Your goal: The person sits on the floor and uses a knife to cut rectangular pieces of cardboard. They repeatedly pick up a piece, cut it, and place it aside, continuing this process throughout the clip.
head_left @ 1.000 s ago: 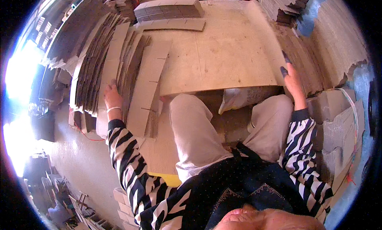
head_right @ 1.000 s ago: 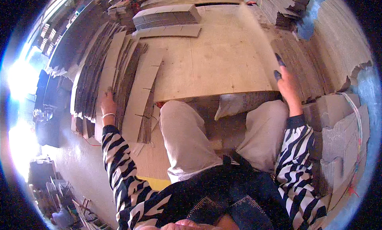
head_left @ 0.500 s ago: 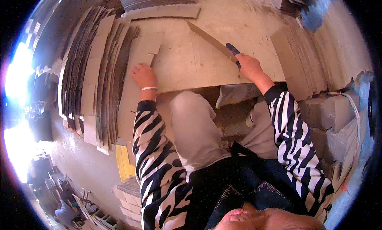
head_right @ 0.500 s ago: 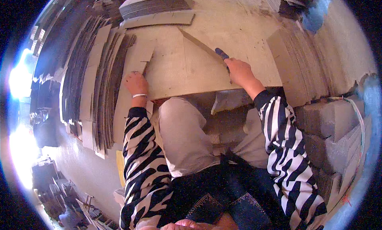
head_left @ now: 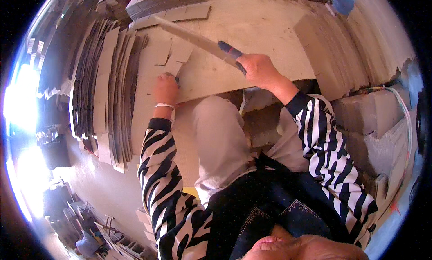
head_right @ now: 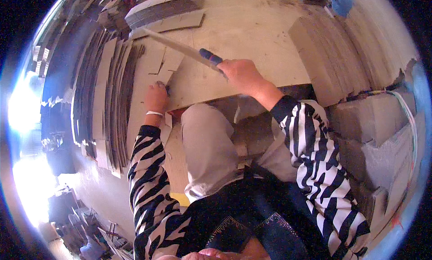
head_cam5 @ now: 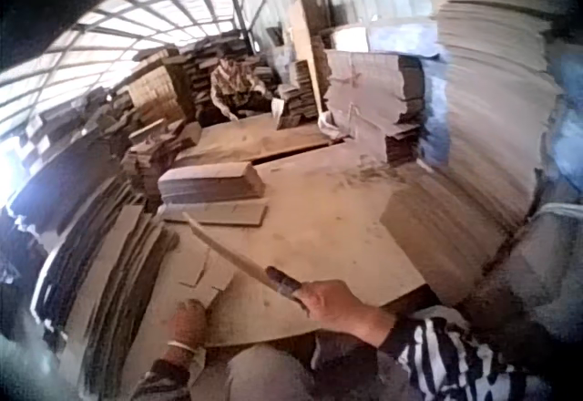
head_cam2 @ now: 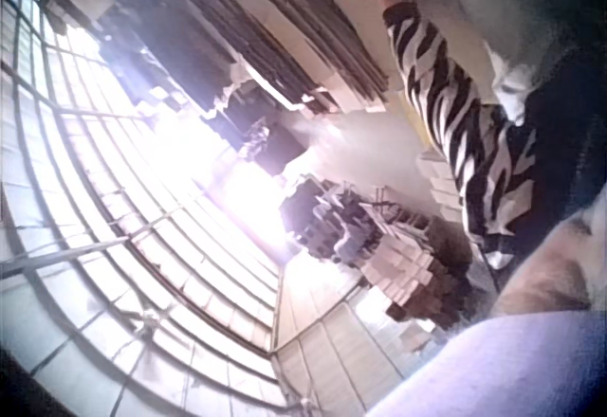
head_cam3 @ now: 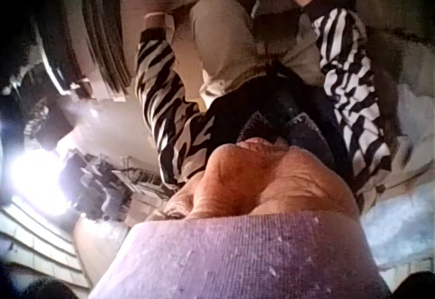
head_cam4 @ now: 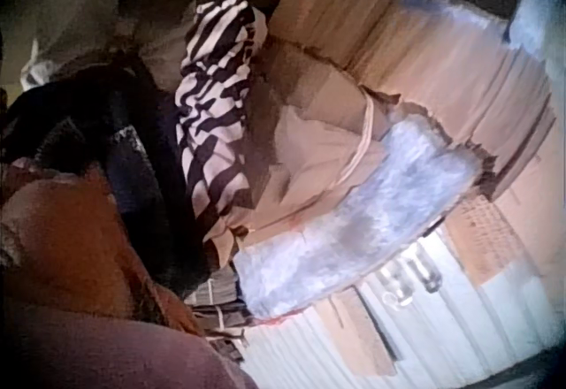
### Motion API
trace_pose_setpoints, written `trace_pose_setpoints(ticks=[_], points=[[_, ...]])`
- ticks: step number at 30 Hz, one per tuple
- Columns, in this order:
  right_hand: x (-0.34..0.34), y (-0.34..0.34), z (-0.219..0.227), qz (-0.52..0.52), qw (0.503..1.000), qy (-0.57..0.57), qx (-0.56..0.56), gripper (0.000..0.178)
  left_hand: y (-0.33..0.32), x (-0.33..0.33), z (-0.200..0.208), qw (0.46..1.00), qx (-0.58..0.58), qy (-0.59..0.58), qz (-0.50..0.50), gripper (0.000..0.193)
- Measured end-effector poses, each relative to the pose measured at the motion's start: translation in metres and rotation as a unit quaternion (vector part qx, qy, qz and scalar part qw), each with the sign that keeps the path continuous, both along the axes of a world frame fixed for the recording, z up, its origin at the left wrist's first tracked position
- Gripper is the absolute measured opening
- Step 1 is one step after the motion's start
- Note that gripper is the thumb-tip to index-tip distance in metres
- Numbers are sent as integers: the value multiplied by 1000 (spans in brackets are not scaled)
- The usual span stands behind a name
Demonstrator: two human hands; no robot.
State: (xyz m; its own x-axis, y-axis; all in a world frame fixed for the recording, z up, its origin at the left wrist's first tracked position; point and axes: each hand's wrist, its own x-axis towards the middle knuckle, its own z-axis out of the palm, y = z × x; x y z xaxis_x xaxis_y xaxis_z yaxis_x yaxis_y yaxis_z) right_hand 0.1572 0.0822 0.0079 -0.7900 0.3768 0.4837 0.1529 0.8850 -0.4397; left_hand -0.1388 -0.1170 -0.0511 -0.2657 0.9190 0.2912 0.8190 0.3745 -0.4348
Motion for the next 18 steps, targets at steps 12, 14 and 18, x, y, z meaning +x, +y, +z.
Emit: trace_pose_setpoints(ticks=[12, 14, 18], points=[[6, 4, -14, -4, 999, -51, 3, 24, 40, 59, -23, 980, -101, -166, -26, 17], [3, 3, -19, 16, 997, -68, -14, 25, 34, 40, -33, 957, -22, -289, 29, 20], [5, 3, -18, 15, 998, -60, -14, 27, 44, 33, -19, 837, 27, -539, 92, 25]])
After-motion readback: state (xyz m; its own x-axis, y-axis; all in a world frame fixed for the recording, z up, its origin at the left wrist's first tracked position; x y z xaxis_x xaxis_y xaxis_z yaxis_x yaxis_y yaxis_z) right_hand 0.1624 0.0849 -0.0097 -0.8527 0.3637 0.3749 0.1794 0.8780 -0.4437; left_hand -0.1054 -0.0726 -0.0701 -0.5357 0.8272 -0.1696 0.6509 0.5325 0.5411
